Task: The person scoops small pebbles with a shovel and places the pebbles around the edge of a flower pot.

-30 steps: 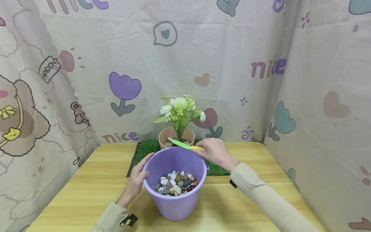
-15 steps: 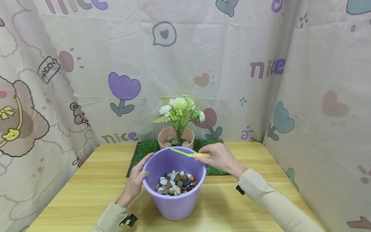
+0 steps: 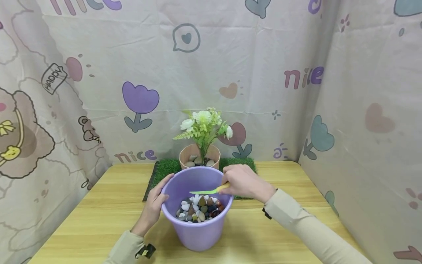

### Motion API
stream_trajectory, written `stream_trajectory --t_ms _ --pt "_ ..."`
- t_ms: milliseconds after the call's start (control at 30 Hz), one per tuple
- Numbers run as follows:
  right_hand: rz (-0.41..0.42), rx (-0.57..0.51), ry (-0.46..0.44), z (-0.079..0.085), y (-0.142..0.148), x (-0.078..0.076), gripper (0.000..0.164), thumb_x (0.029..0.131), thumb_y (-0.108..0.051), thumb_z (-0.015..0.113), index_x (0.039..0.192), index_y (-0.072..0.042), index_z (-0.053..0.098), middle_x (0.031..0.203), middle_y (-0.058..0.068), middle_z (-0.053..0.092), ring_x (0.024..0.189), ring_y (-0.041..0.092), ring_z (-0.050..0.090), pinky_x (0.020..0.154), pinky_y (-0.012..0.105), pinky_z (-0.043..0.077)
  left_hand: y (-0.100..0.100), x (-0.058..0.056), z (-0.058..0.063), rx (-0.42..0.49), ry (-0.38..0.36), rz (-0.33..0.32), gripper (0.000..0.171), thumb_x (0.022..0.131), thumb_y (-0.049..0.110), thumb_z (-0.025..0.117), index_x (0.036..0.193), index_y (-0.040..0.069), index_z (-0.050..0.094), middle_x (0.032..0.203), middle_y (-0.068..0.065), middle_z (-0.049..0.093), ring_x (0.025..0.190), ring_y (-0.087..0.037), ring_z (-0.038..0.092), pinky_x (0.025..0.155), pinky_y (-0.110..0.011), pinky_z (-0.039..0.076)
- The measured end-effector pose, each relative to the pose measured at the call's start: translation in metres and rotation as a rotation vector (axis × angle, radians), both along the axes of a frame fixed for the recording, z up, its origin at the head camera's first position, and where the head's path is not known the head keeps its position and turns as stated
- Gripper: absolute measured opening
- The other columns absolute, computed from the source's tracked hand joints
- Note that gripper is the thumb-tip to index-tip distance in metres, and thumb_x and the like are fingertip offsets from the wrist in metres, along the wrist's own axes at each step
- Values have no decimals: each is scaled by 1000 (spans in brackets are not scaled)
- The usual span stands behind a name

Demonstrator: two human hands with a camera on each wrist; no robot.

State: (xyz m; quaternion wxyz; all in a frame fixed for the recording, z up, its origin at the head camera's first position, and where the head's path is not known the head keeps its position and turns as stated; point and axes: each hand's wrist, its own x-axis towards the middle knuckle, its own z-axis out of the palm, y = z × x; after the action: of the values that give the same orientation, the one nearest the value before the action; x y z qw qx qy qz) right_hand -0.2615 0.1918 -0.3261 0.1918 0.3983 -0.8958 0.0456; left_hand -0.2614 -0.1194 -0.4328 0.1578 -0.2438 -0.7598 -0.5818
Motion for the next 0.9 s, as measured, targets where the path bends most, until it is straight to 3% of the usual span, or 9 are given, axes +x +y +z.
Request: stream_trajectory --t_ms 200,500,700,900 --pt "-43 92 -102 10 -10 3 16 72 -45 81 74 -31 76 69 -19 50 62 -2 46 53 16 39 1 1 1 4 5 5 66 82 -3 43 147 8 44 143 -17 52 116 -34 61 87 -35 56" --pt "-62 127 -239 19 -23 4 31 69 -44 84 51 -31 61 56 -22 51 51 -1 46 46 19 39 0 1 2 7 23 31 66 81 -4 43 146 5 46 141 -18 54 114 -33 62 90 -39 55" --pt "-86 193 -173 17 -30 5 37 66 -41 85 47 -28 56 50 -19 46 47 2 43 43 22 35 0 2 2 6 17 27 65 81 -3 43 146 4 45 141 -17 54 115 -33 61 90 -37 55" --pt "-107 220 -131 17 -33 8 32 65 -38 87 51 -25 61 57 -16 54 50 4 46 44 22 35 1 1 2 12 16 19 66 82 -4 43 147 6 45 142 -18 53 115 -33 61 90 -39 55"
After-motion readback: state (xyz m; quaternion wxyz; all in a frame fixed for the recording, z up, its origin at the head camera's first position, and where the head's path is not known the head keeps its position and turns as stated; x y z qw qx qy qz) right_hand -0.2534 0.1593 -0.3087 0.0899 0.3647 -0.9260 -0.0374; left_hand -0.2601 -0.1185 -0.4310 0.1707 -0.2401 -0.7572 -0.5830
